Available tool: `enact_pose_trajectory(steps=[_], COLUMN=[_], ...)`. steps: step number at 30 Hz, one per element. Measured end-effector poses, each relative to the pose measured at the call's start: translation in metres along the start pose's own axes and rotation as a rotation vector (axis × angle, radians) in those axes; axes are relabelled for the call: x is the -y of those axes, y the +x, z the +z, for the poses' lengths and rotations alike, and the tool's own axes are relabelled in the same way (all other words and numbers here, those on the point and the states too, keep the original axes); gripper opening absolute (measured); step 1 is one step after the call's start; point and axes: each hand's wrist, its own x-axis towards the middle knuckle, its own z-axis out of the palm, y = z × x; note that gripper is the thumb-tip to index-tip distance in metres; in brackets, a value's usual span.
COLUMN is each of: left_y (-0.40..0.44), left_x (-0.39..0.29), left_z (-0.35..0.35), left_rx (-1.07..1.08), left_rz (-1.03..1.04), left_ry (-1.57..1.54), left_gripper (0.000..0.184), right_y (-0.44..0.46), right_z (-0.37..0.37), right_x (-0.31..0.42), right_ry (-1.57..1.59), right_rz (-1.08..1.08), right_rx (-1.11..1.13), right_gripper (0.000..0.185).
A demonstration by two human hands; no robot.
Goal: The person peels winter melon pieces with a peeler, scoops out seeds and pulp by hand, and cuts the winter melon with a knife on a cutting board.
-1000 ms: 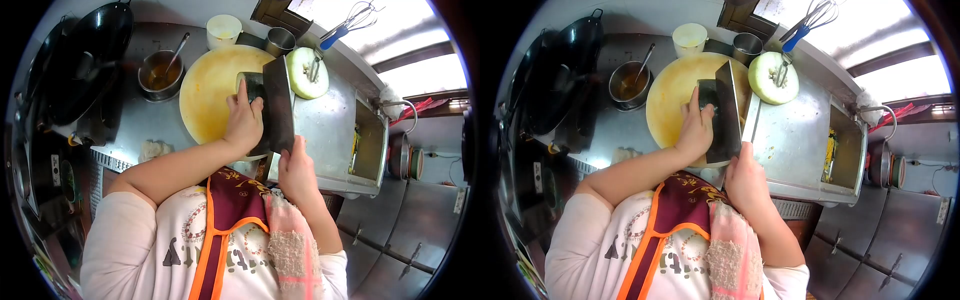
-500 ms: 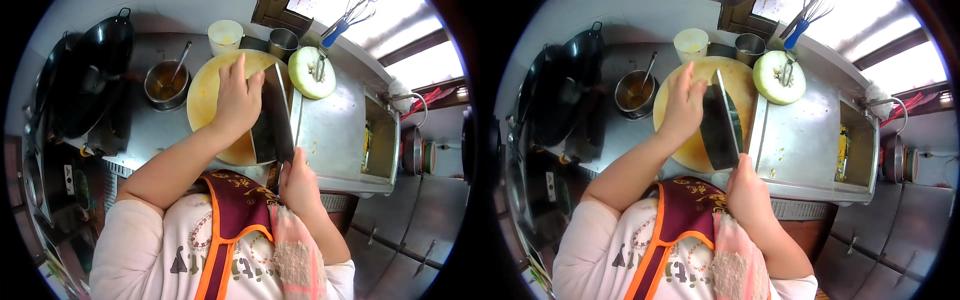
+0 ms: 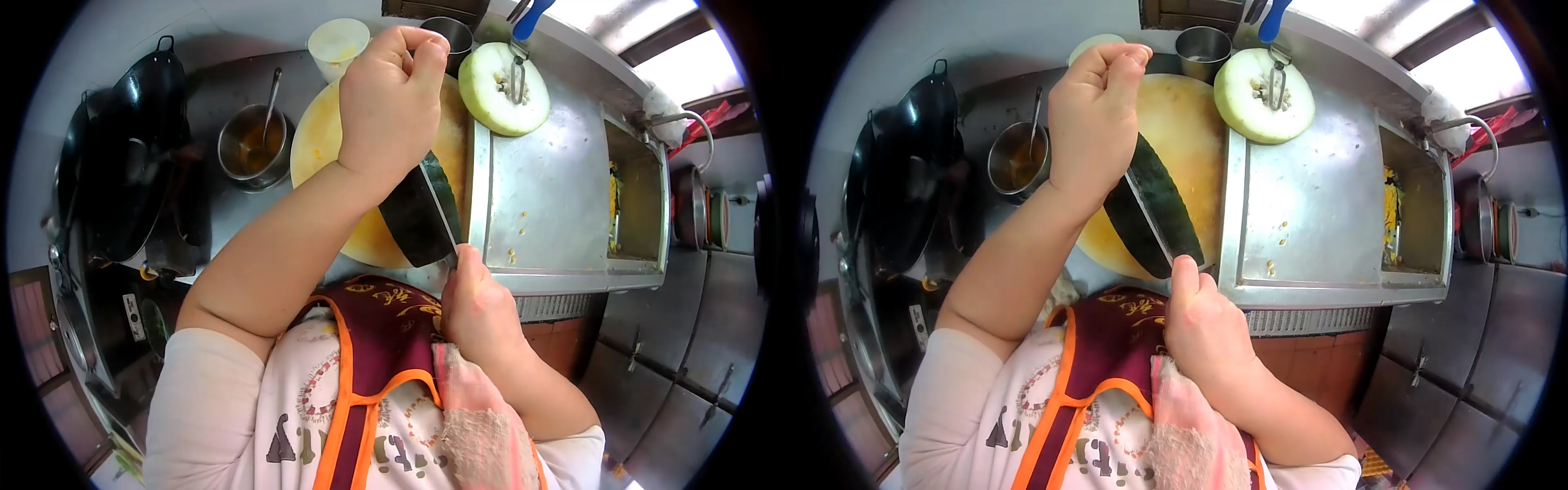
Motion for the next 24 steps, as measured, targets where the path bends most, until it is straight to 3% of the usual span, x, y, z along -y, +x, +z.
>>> enact_pose_trajectory(steps=[5,11,15,16,19,22,24], left_y=[0.005,0.014,0.003,-0.008,-0.060,-0.104,-0.115], left_x=[0.014,0.021,0.019,0.007,0.026,0.051,0.064], left_z=[0.000,0.006,0.005,-0.007,-0.022,-0.013,-0.004], left_rx=[-0.098,-0.106,-0.107,-0.037,-0.240,-0.192,-0.161], left_rz=[0.080,-0.050,0.125,0.052,0.278,0.060,-0.112], left_ry=[0.014,0.059,0.220,0.130,0.450,0.558,0.403], left_gripper=[0.021,0.020,0.028,0.038,0.049,0.055,0.056], right_y=[0.010,0.027,0.011,0.004,-0.001,0.002,0.003], right_z=[0.000,-0.003,0.001,0.008,0.006,0.002,0.001], right_x=[0.002,0.005,0.005,0.002,0.004,0.008,0.006], right_ry=[0.000,0.025,-0.049,-0.046,-0.053,-0.007,0.008], right_rz=[0.009,0.063,0.120,0.041,0.060,0.063,0.046], right_rx=[0.040,0.072,0.068,0.006,0.026,-0.026,-0.051], right_gripper=[0.026,0.015,0.012,0.013,0.014,0.016,0.019])
